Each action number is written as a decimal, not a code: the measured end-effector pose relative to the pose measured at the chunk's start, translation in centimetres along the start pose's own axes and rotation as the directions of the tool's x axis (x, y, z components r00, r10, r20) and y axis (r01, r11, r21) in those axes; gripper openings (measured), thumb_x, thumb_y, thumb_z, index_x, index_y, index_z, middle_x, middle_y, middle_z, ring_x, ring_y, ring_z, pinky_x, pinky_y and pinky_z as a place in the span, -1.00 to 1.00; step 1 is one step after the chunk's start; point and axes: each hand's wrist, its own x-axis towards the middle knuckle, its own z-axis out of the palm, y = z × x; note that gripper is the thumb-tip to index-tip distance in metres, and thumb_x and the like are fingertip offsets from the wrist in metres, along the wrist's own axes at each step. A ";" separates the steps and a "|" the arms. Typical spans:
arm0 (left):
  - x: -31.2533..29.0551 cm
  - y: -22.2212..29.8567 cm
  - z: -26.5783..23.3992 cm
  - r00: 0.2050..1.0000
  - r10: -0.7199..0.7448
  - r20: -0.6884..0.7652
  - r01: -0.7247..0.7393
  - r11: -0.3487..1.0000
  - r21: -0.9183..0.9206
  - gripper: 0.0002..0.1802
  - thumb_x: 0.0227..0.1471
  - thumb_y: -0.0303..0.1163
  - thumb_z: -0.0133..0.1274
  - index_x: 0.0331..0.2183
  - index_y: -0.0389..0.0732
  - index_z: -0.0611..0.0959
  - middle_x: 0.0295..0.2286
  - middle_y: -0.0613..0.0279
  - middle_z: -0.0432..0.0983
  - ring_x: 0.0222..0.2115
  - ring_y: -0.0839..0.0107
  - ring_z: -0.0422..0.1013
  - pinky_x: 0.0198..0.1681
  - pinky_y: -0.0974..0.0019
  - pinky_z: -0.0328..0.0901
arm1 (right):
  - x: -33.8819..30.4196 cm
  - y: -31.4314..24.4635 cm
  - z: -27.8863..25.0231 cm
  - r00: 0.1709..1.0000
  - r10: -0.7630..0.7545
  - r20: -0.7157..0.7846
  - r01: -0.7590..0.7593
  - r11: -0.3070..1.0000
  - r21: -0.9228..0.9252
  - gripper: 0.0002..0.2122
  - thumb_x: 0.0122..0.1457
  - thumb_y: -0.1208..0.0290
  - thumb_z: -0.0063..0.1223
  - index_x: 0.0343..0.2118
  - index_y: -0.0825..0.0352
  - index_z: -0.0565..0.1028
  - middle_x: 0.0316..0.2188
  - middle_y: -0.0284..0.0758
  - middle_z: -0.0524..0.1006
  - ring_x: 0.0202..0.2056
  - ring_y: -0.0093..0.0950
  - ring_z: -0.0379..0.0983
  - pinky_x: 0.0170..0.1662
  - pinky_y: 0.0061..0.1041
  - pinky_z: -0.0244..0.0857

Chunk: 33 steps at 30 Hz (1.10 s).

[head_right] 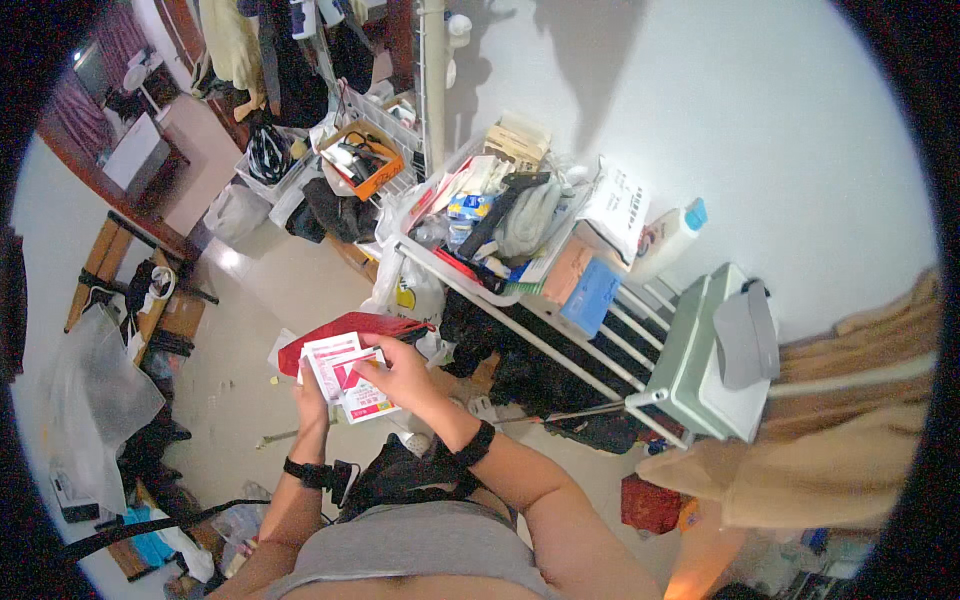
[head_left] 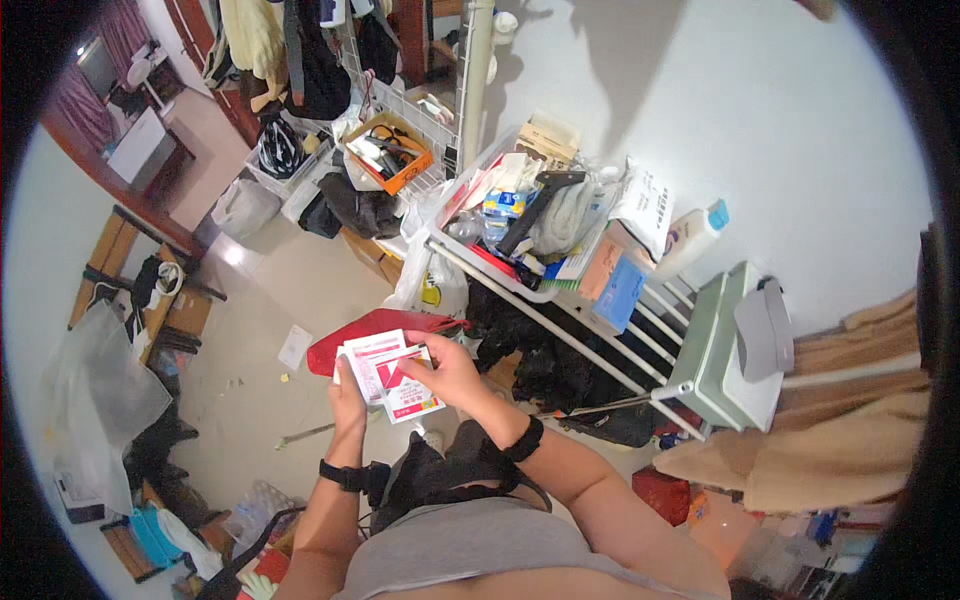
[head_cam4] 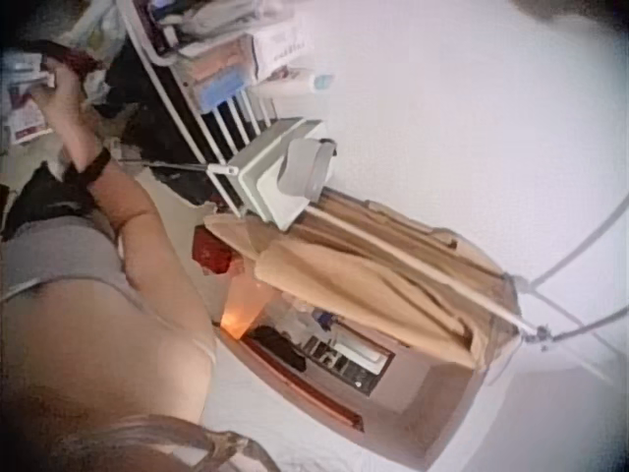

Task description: The person picks up a mop from the floor, moves several items including a suitcase and bags to reach different areas, and then gathers papers and a small bag into a shelf.

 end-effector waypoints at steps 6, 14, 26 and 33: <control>1.0 -0.6 1.4 0.999 0.022 -0.045 -0.018 0.995 0.102 -0.52 0.15 -0.12 -0.28 -0.31 -0.37 0.53 -0.45 0.20 0.50 -0.43 0.52 0.40 -0.36 0.42 0.30 | 3.3 1.2 -2.8 0.997 0.036 0.068 -0.029 0.994 -0.105 -0.78 0.00 0.39 0.11 -0.31 0.40 0.47 -0.48 -0.36 0.52 -0.51 -0.69 0.39 -0.45 -0.67 0.28; 2.1 -1.4 2.3 0.982 0.116 -0.148 -0.101 0.989 0.105 -0.63 0.17 -0.29 -0.31 -0.28 -0.35 0.52 -0.42 0.20 0.51 -0.43 0.54 0.40 -0.37 0.46 0.30 | 5.9 -0.3 -1.2 0.979 -0.014 0.202 0.027 0.998 -0.060 -0.73 0.06 0.33 0.05 -0.26 0.38 0.35 -0.47 -0.34 0.47 -0.50 -0.63 0.38 -0.42 -0.61 0.28; 5.8 1.5 -2.8 0.955 0.078 -0.286 -0.120 0.984 -0.134 -0.63 0.13 -0.11 -0.23 -0.37 -0.21 0.48 -0.50 0.39 0.41 -0.53 0.63 0.31 -0.52 0.53 0.17 | 17.0 -7.5 -16.5 0.916 0.398 -0.040 -0.334 0.816 0.471 -0.80 -0.06 0.48 0.02 -0.32 0.37 0.41 -0.40 -0.33 0.46 -0.41 -0.55 0.39 -0.30 -0.49 0.35; 6.2 1.0 -6.7 0.929 0.033 -0.368 -0.108 0.977 -0.184 -0.60 0.11 -0.06 -0.21 -0.34 -0.22 0.49 -0.48 0.35 0.43 -0.49 0.58 0.36 -0.45 0.49 0.24 | 21.8 -8.7 -16.4 0.966 -0.255 0.041 0.242 0.841 -0.484 -0.90 -0.03 0.59 -0.01 -0.40 0.33 0.47 -0.42 -0.39 0.52 -0.33 -0.50 0.43 -0.24 -0.55 0.28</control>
